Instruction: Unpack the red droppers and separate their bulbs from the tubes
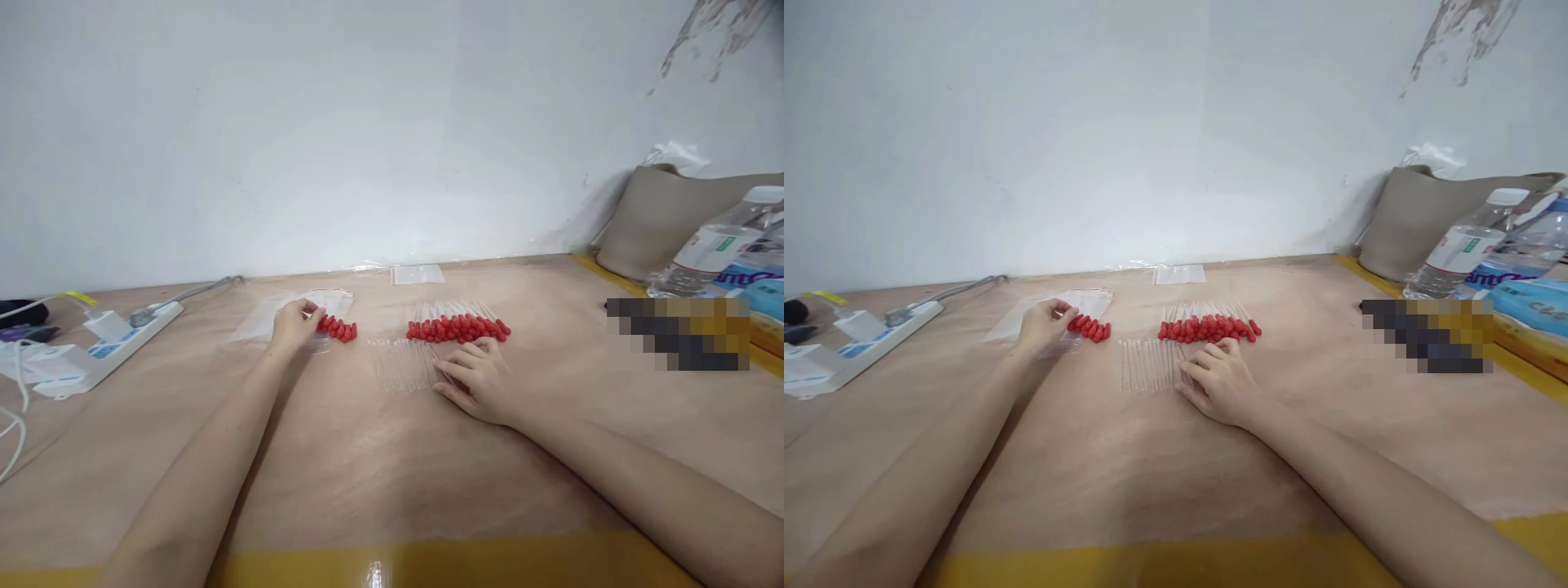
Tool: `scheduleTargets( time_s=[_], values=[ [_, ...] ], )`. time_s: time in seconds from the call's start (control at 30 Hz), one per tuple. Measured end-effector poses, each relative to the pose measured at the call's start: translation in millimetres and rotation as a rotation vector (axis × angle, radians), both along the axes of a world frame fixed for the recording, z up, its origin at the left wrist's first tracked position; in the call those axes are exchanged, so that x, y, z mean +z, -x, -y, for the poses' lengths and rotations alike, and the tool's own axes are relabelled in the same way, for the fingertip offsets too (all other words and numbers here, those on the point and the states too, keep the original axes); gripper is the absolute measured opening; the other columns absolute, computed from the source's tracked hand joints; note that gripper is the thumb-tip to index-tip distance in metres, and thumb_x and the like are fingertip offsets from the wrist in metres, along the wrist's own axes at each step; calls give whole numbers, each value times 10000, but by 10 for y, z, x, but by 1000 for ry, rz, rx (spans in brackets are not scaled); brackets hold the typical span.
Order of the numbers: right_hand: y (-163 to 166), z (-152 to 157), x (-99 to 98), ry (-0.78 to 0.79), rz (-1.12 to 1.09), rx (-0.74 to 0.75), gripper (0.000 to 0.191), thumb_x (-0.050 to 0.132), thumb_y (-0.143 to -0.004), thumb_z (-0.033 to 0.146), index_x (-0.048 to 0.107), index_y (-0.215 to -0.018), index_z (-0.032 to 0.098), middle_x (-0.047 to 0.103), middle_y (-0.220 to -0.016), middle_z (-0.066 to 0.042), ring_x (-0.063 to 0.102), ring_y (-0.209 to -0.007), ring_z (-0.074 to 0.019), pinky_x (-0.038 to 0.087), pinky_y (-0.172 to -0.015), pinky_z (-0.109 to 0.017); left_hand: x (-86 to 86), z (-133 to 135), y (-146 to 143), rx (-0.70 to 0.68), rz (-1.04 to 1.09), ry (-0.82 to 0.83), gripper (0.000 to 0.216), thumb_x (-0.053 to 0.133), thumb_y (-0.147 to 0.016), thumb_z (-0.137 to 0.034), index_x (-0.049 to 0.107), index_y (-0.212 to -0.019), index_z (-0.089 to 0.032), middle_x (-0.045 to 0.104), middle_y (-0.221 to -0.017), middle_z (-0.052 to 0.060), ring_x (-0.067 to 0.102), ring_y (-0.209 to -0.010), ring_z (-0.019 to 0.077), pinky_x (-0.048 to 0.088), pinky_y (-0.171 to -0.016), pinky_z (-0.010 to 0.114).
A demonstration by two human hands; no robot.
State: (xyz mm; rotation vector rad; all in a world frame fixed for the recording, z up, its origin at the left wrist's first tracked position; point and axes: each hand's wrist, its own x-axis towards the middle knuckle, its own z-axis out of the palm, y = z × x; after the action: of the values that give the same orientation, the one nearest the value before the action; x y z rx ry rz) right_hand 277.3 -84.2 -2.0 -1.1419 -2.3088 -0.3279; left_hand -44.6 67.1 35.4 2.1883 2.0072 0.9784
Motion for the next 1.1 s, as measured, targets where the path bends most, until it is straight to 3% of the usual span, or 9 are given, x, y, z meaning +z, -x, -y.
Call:
scheduleTargets(
  time_s=[0.1,0.23,0.43,0.53,0.73,0.93,1.1],
  values=[
    [-6,27,34,38,71,14,335,459,-839,424,588,-1057,205,633,-892,-51,513,-863,-177,244,-823,-370,62,61,-92,-22,-26,-99,190,516,-736,-358,603,-764,-191,648,-815,37,577,-724,183,426,-692,293],
    [3,38,51,60,149,18,353,450,-845,410,562,-1107,201,612,-934,-68,496,-894,-195,261,-812,-367,110,227,-371,-172,-36,-160,159,514,-749,-310,605,-786,-184,617,-872,40,564,-708,158,433,-664,269],
    [20,45,64,69,191,10,379,429,-855,396,531,-1148,179,588,-965,-83,469,-914,-208,277,-789,-355,53,454,-947,-506,-118,-98,150,530,-767,-303,605,-820,-184,599,-840,37,558,-808,175,438,-727,286],
    [39,45,69,76,190,12,381,426,-857,397,531,-1147,175,580,-961,-84,461,-904,-206,279,-792,-353,2,468,-1157,-599,-164,-65,171,553,-761,-316,596,-850,-176,612,-854,44,563,-825,184,435,-762,307],
    [105,48,70,84,184,16,394,411,-859,413,530,-1133,157,563,-961,-98,453,-886,-202,292,-769,-343,-71,417,-1312,-610,-184,15,221,570,-755,-379,589,-867,-190,634,-857,43,582,-809,194,445,-696,301],
    [125,43,61,91,180,14,420,409,-853,437,520,-1145,157,562,-955,-98,455,-882,-207,300,-767,-345,-95,419,-1342,-594,-198,9,174,573,-761,-334,612,-854,-193,663,-819,29,597,-765,180,434,-676,290],
    [107,53,56,92,131,1,413,409,-852,440,525,-1144,171,560,-1013,-102,471,-912,-207,320,-779,-350,-99,518,-1322,-484,-178,-106,150,498,-806,-245,621,-875,-194,670,-885,45,569,-883,213,353,-819,379]
  ],
)
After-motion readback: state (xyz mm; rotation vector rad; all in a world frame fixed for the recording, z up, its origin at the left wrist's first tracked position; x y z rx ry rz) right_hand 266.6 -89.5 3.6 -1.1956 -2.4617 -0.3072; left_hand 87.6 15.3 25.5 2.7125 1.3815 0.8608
